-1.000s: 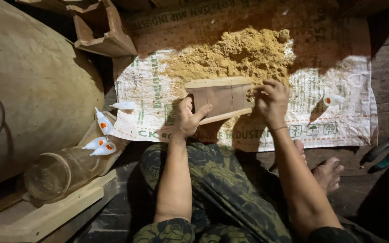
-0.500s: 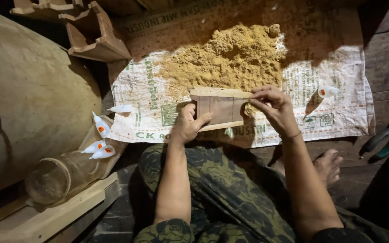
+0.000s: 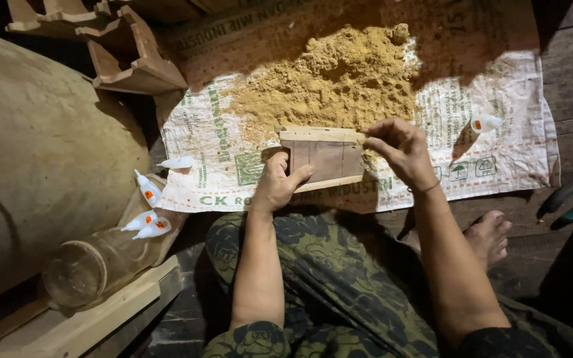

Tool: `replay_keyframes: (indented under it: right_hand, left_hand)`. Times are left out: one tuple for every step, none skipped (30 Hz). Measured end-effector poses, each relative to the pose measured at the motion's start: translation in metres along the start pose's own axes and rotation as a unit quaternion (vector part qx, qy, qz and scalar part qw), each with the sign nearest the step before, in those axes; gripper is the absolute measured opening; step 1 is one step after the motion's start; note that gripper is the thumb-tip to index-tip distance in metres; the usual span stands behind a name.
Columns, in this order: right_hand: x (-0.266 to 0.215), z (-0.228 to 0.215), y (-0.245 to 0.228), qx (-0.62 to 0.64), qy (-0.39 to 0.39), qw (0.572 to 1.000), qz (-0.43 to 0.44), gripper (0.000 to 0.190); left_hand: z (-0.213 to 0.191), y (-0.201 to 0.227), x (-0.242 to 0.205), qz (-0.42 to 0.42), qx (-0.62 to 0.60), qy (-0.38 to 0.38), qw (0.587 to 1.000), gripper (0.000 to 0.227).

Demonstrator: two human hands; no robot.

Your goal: The person sits on the floor and assembles small wooden boxes by applying glue to the edges and pressing the pieces together. They then rub sawdust over the glued joints to fill gaps and smooth the surface. The process is repeated for multiple boxes.

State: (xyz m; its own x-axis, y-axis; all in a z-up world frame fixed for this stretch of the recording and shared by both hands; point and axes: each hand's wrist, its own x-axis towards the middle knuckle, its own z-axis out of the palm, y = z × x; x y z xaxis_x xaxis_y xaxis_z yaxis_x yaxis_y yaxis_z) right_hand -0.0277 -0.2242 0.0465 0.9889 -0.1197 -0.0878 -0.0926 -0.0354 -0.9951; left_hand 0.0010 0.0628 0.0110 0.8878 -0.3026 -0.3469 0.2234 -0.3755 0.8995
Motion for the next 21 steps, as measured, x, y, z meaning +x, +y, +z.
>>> replay_keyframes:
  right_hand:
    - [-0.001, 0.001, -0.007, 0.001, 0.001, 1.000, 0.001, 0.024]
    - [-0.002, 0.001, -0.014, 0.021, -0.005, 1.000, 0.008, 0.029]
    - [-0.003, 0.001, -0.021, 0.042, -0.010, 0.999, 0.016, 0.034]
    - [-0.002, -0.001, -0.016, 0.042, -0.008, 0.999, 0.017, 0.034]
    - [-0.001, -0.002, -0.010, 0.027, -0.019, 0.999, 0.007, 0.037]
    - [0.001, -0.002, -0.005, 0.012, -0.031, 0.999, -0.003, 0.040]
    - [0.001, -0.001, 0.000, 0.012, -0.031, 0.999, -0.002, 0.040]
    - [0.003, 0.001, 0.005, -0.004, -0.025, 1.000, -0.016, 0.041]
    - [0.004, 0.002, 0.011, -0.021, -0.020, 0.999, -0.029, 0.043]
    - [0.005, 0.004, 0.015, -0.020, -0.019, 0.999, -0.029, 0.043]
    - [0.007, 0.006, 0.020, -0.013, -0.002, 0.999, -0.030, 0.039]
    - [0.007, 0.007, 0.025, -0.006, 0.015, 0.999, -0.030, 0.036]
    - [0.006, 0.004, 0.026, -0.006, 0.016, 0.999, -0.028, 0.036]
    - [0.007, 0.001, 0.026, -0.008, 0.021, 0.999, -0.029, 0.026]
    - [0.008, -0.001, 0.027, -0.011, 0.026, 0.999, -0.029, 0.017]
    - [0.008, -0.001, 0.017, -0.011, 0.026, 0.999, -0.030, 0.017]
    - [0.007, 0.000, 0.008, 0.002, -0.001, 0.999, -0.032, 0.031]
    - [0.005, 0.000, -0.002, 0.014, -0.028, 0.999, -0.033, 0.045]
    - [0.003, 0.000, 0.006, 0.013, -0.027, 0.999, -0.031, 0.045]
    - [0.003, 0.000, 0.014, -0.008, -0.017, 0.999, -0.044, 0.039]
    - [0.002, 0.001, 0.021, -0.030, -0.008, 0.998, -0.058, 0.034]
  left_hand:
    - [0.000, -0.001, 0.000, -0.001, 0.001, -0.001, 1.000, 0.040]
    - [0.000, -0.001, 0.002, 0.007, 0.003, 0.001, 1.000, 0.039]
    - [0.000, -0.002, 0.003, 0.014, 0.005, 0.003, 1.000, 0.038]
    - [0.001, 0.000, 0.002, 0.014, 0.005, 0.002, 1.000, 0.038]
    - [0.001, 0.001, 0.000, 0.015, 0.005, 0.002, 1.000, 0.038]
    - [0.001, 0.003, -0.002, 0.016, 0.005, 0.004, 1.000, 0.038]
    - [0.002, 0.002, -0.002, 0.016, 0.006, 0.004, 1.000, 0.038]
    - [0.003, 0.002, -0.002, 0.020, 0.004, 0.000, 1.000, 0.036]
    - [0.004, 0.001, -0.002, 0.024, 0.002, -0.003, 1.000, 0.034]
    - [0.003, 0.000, -0.001, 0.024, 0.003, -0.004, 1.000, 0.034]
    - [0.003, -0.002, -0.001, 0.027, 0.011, 0.001, 1.000, 0.035]
    - [0.004, -0.004, -0.001, 0.030, 0.020, 0.005, 0.999, 0.037]
    - [0.005, -0.005, -0.001, 0.029, 0.020, 0.004, 0.999, 0.037]
    - [0.005, -0.005, 0.000, 0.035, 0.019, 0.006, 0.999, 0.037]
    - [0.004, -0.006, 0.001, 0.041, 0.019, 0.009, 0.999, 0.037]
    - [0.003, -0.006, 0.002, 0.042, 0.019, 0.009, 0.999, 0.037]
    - [0.002, -0.007, 0.003, 0.040, 0.023, 0.008, 0.999, 0.039]
    - [0.003, -0.008, 0.003, 0.038, 0.025, 0.005, 0.999, 0.041]
    - [0.004, -0.006, 0.002, 0.037, 0.024, 0.004, 0.999, 0.041]
    - [0.003, -0.004, 0.001, 0.038, 0.022, 0.006, 0.999, 0.041]
    - [0.003, -0.001, 0.000, 0.038, 0.020, 0.008, 0.999, 0.040]
